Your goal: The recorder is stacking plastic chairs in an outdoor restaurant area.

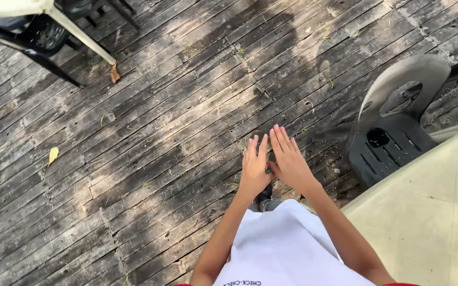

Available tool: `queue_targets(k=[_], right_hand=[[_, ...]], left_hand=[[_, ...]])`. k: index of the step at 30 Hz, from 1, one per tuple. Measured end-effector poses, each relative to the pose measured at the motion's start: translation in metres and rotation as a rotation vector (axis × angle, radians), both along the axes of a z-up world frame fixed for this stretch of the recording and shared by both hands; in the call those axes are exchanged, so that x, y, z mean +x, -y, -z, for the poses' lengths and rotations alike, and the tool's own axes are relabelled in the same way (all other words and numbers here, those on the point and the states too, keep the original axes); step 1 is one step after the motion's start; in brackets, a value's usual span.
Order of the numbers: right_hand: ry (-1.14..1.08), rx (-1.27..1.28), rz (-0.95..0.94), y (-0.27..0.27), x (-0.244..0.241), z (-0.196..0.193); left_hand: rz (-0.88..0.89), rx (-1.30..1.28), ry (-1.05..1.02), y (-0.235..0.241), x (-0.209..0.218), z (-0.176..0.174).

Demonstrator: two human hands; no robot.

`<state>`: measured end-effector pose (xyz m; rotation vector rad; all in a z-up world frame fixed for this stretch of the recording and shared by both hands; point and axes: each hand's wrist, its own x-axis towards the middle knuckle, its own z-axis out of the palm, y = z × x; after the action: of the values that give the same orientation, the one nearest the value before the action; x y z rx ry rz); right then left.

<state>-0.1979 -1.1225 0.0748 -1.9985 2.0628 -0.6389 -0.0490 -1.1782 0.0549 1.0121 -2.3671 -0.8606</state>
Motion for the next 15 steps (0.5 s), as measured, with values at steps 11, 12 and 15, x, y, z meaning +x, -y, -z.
queue_targets(k=[11, 12, 15], right_hand=[[0.094, 0.027, 0.362, 0.155, -0.118, -0.031], [0.102, 0.034, 0.413, 0.174, -0.129, -0.034], [0.129, 0.027, 0.534, 0.227, -0.161, -0.028]], left_hand=[[0.299, 0.224, -0.038, 0.189, -0.138, 0.02], [0.352, 0.203, -0.059, 0.212, -0.154, 0.026], [0.454, 0.182, -0.008, 0.283, -0.2, 0.011]])
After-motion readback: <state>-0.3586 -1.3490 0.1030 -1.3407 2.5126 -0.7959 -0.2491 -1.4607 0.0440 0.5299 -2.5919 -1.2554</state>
